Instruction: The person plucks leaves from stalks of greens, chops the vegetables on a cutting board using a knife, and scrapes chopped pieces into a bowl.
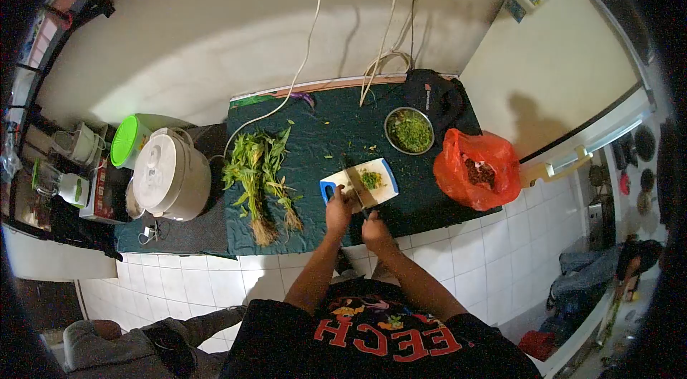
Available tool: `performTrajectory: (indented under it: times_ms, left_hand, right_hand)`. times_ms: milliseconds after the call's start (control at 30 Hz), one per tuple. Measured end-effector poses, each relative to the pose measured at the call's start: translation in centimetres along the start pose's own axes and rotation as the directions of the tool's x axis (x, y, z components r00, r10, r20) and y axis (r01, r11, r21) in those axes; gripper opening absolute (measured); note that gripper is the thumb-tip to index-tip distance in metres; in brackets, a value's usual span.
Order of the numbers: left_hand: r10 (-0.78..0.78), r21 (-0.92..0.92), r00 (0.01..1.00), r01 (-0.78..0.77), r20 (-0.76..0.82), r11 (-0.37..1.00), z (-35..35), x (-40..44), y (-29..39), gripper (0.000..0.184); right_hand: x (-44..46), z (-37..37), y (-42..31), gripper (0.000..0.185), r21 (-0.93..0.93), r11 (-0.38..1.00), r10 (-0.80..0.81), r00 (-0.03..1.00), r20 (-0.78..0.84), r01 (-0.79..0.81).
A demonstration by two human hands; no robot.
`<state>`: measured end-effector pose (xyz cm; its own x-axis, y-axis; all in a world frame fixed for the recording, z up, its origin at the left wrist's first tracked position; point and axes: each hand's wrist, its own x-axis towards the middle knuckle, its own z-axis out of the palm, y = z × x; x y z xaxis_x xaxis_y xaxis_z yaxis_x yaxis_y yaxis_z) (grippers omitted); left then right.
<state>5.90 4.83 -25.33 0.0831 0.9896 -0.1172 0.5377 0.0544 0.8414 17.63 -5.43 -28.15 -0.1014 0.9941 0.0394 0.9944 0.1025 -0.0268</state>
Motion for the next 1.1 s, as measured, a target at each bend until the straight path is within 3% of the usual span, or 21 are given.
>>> performTrajectory:
  times_ms: [33, 67, 133, 200, 333, 433, 533, 633, 667, 867, 1033, 1100]
  left_hand:
    - [0.042, -0.002, 0.999, -0.042, -0.018, 0.999, 0.0, -0.3, -0.1, 0.047]
    - [0.083, -0.003, 0.996, -0.083, -0.034, 0.997, 0.0, -0.6, -0.2, 0.049]
    - [0.085, 0.031, 0.995, -0.084, -0.043, 0.996, 0.1, -0.8, 0.0, 0.050]
    - [0.084, 0.067, 0.995, -0.081, -0.048, 0.994, 0.1, -1.2, -0.2, 0.050]
    - [0.025, -0.017, 0.999, -0.025, -0.029, 1.000, 0.0, -1.0, -0.5, 0.049]
    - [0.015, -0.075, 0.999, -0.018, -0.047, 0.997, -0.4, -0.9, 0.2, 0.049]
    - [0.025, -0.088, 0.997, -0.031, -0.069, 0.996, -0.9, -0.9, 1.1, 0.052]
    - [0.011, -0.027, 0.998, -0.012, -0.066, 1.000, -1.1, -1.0, 1.0, 0.055]
    - [-0.013, 0.001, 0.998, 0.013, -0.055, 1.000, -1.1, -1.0, 0.9, 0.056]
    - [0.002, 0.132, 1.000, -0.002, -0.002, 0.991, -0.1, -1.0, -1.1, 0.062]
    - [0.007, 0.033, 0.999, -0.005, -0.042, 0.999, -1.5, -1.7, -0.4, 0.059]
    - [0.029, 0.023, 0.997, -0.028, -0.070, 0.999, -2.3, -2.2, -0.7, 0.056]
  right_hand:
    - [0.4, -0.9, 0.1, 0.034, -0.028, 1.000, 0.000, 0.999, -0.038, -0.001]
    - [1.9, -4.7, 0.3, 0.036, 0.199, 0.978, 0.045, 0.996, 0.074, -0.059]
    - [2.8, -6.6, 0.2, 0.037, 0.406, 0.904, 0.063, 0.980, 0.191, -0.137]
    - [2.6, -6.6, -0.2, 0.038, 0.506, 0.789, 0.247, 0.934, 0.259, -0.349]
    - [0.3, -3.9, -0.7, 0.035, 0.503, 0.790, 0.229, 0.930, 0.288, -0.350]
    - [1.3, -6.7, 0.0, 0.040, 0.509, 0.848, 0.119, 0.990, 0.082, -0.144]
    - [2.8, -8.9, 0.0, 0.044, 0.436, 0.872, 0.097, 0.952, 0.291, -0.222]
    - [0.9, -7.8, -0.8, 0.045, 0.415, 0.895, 0.068, 0.969, 0.236, -0.164]
    - [-0.2, -4.9, -0.7, 0.044, 0.389, 0.893, 0.124, 0.954, 0.274, -0.227]
    - [2.5, -7.3, -0.2, 0.045, 0.404, 0.855, 0.201, 0.925, 0.323, -0.327]
    - [1.0, -5.6, -1.5, 0.045, 0.453, 0.828, 0.221, 0.935, 0.277, -0.330]
    - [-0.2, -4.5, -1.7, 0.044, 0.322, 0.881, 0.246, 0.917, 0.314, -0.346]
